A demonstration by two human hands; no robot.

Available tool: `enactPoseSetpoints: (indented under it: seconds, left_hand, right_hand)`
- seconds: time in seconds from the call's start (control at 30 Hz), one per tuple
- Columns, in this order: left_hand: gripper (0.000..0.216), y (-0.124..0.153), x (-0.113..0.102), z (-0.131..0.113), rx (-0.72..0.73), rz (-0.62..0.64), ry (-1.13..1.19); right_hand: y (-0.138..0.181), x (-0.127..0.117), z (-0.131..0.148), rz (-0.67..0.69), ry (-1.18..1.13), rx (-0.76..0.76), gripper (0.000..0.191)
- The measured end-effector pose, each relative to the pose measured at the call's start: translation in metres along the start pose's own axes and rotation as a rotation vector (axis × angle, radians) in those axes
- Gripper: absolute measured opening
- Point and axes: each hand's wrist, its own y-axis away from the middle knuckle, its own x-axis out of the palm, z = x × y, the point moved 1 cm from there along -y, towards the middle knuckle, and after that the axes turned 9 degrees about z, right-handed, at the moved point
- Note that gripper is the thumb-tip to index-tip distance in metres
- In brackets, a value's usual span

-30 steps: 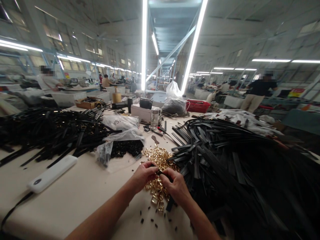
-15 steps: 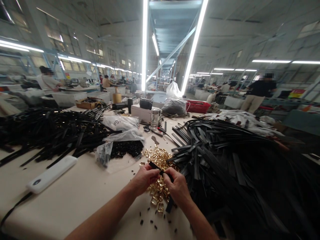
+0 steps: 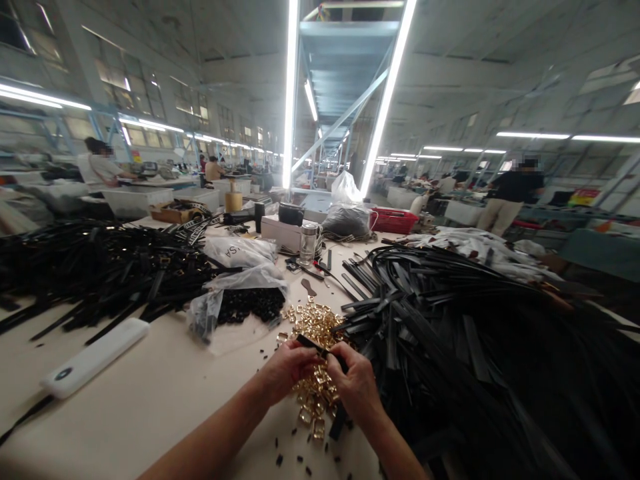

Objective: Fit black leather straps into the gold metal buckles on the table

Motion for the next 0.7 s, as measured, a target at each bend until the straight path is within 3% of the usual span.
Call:
enactPoseSetpoints:
  seconds: [0.37,0.57,0.7]
  left_hand:
    - [0.026,-0.003,-0.004,0.005,0.029,-0.054,-0.151]
    - [0.024,-0.005,-0.011,0.008,0.215,-0.149,-0.446]
    - [0.016,0.0,-0.009,0.005,0.279,-0.086,-0.581]
  right_hand:
    - [0.001,0.003,0.007,0.064,-0.071,0.004,0.019]
    - [0.001,0.003,0.005,0.016,0.002,0.035,0.023]
    - [-0.001,0.0,0.004,-0.018,0.016,0.035,0.024]
